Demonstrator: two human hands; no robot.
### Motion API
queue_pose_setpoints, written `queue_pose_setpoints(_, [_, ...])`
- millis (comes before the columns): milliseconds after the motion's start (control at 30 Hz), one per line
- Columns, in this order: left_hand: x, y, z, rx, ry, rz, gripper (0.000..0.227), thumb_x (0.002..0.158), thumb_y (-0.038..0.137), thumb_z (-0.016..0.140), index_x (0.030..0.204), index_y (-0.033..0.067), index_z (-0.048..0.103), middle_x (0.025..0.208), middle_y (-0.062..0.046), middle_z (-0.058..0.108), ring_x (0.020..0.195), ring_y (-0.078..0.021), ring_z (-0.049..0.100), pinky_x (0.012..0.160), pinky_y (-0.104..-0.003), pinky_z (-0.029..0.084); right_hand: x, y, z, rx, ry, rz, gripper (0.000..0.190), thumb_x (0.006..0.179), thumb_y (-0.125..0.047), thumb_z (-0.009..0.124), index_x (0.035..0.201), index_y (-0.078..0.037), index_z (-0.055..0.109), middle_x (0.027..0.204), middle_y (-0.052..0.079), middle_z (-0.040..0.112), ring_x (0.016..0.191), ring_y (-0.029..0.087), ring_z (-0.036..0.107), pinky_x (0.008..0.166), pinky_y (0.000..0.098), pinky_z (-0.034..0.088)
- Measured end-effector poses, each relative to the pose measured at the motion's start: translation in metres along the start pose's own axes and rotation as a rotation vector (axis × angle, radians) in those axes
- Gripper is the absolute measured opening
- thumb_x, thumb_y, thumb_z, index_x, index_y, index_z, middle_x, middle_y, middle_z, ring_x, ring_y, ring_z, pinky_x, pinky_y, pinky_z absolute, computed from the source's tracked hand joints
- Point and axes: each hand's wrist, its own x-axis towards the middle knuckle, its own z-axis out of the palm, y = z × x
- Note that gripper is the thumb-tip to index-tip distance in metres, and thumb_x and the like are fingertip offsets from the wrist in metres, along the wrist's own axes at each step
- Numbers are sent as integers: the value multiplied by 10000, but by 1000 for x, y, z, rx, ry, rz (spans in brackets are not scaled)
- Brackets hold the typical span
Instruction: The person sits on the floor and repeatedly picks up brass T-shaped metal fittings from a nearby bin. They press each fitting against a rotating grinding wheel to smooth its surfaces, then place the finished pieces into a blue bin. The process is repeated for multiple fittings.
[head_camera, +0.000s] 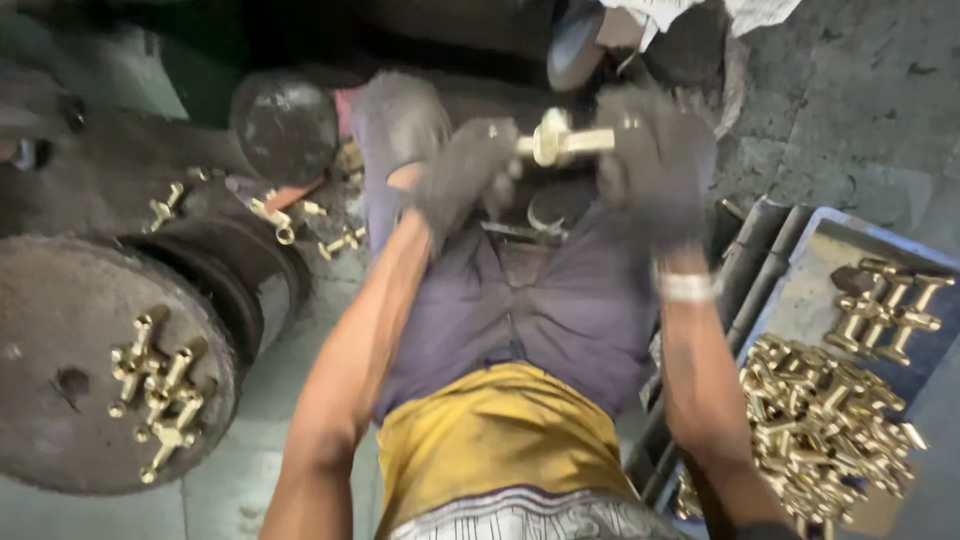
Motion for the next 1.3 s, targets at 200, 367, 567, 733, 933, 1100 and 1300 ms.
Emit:
queue_pose_setpoints(200, [-64,-11,16,68,-111,357,448,1078,276,577,1437,28,474,905,-15,613,722,-81,557,596,-244,477,-96,-46,-47,-158,50,227,160,1065,-193,586,1066,-34,609,905,144,661,786,283,662,730,423,515])
queue_pose_setpoints(367, [-62,12,21,147,26,254,430,1041,261,580,1389,30,476,854,-23,620,663,-77,576,552,-241,496,-71,-36,-29,-724,314,-446,230,1090,-199,578,1267,-71,508,993,181,672,864,354,697,763,457,581])
queue_pose_setpoints(567, [-17,28,9,295,218,150,431,1008,322,584,1352,81,486,832,-38,604,645,-91,556,529,-283,482,-27,19,34,781,46,628,166,1044,-140,543,1184,-81,610,751,19,567,571,121,523,496,278,468])
queue_pose_setpoints(733, [22,12,2,478,408,165,386,1015,333,583,1308,90,523,957,-59,639,800,-154,583,742,-360,481,-8,86,94,396,75,379,87,1088,-157,517,1018,-112,544,763,37,594,595,136,555,503,322,485])
queue_pose_setpoints(933, [56,-27,-10,474,450,368,303,1025,259,596,1231,42,552,1068,-127,628,966,-234,620,871,-381,513,-17,113,121,624,47,580,71,1079,-157,523,1060,-96,554,763,39,581,590,133,541,505,314,474])
queue_pose_setpoints(1100, [58,-36,-11,559,435,591,259,1049,208,596,1235,34,546,1113,-131,611,1019,-240,621,913,-378,512,-12,102,115,647,34,586,85,1072,-156,528,1094,-82,563,764,41,571,586,130,530,507,308,464])
queue_pose_setpoints(1300, [38,-9,1,426,422,378,295,1000,212,605,1229,37,541,1079,-136,612,972,-267,628,864,-393,517,-7,65,86,840,91,667,122,1063,-155,534,1136,-66,573,764,44,559,581,126,516,509,301,453])
